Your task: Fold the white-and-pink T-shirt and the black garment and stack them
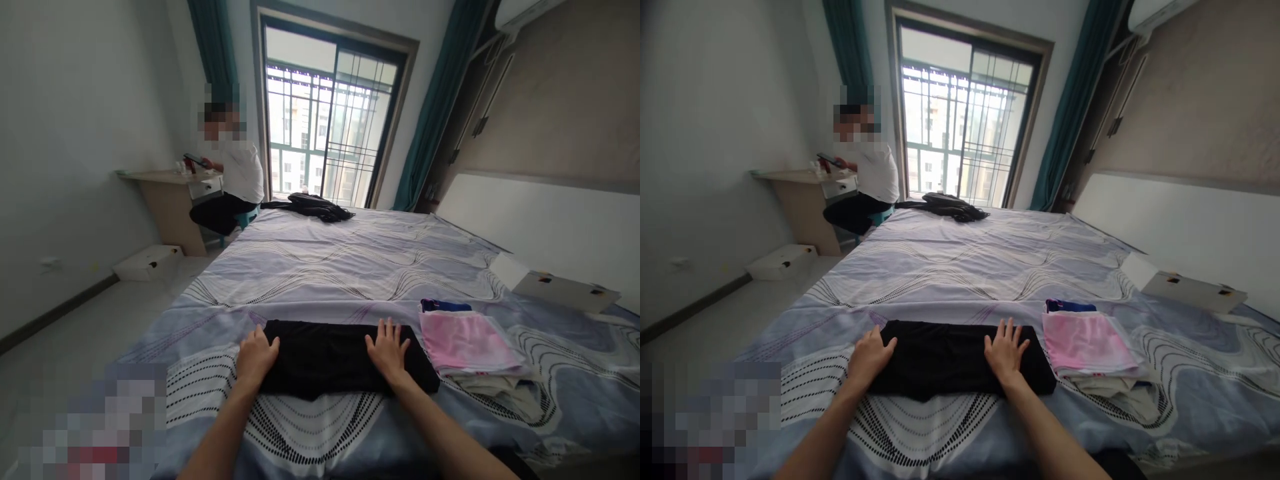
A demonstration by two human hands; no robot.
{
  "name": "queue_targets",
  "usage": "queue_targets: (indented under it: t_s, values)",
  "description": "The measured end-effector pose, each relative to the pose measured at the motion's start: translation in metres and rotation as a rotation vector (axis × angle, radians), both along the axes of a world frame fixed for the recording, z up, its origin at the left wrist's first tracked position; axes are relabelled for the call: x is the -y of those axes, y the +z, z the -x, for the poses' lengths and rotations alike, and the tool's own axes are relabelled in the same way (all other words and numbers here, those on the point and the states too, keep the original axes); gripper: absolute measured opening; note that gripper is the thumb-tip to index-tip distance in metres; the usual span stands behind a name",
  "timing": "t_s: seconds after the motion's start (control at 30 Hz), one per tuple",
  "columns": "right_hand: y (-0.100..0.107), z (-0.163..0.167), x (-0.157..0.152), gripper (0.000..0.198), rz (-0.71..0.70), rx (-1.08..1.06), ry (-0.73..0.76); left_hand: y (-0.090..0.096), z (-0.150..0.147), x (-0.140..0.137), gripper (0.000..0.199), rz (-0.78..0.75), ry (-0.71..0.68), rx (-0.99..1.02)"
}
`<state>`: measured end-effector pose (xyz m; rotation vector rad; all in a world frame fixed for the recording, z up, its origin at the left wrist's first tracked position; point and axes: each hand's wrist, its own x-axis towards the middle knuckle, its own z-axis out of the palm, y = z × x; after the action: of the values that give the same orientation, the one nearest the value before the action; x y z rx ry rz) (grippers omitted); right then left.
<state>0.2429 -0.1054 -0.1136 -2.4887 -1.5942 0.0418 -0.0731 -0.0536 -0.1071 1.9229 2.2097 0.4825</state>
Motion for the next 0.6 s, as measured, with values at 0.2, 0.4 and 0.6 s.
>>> queue_targets:
  t_s: [0.2, 0.4, 0.6]
  values:
    - [0.002, 0.148, 0.032, 0.1, -0.03, -0.205, 0.841, 0.008, 0.024, -0.011, 0.036, 0.198, -0.006, 0.37]
    - [-0.012, 0.222, 0.022, 0.1, -0.076, -0.345, 0.678, 0.013, 0.027, 0.001, 0.031, 0.319, -0.17, 0.841]
    - [0.011, 0.206, -0.001, 0.076, -0.237, -0.633, 0.458, 0.032, 0.009, 0.006, 0.054, 0.266, -0.221, 1.298]
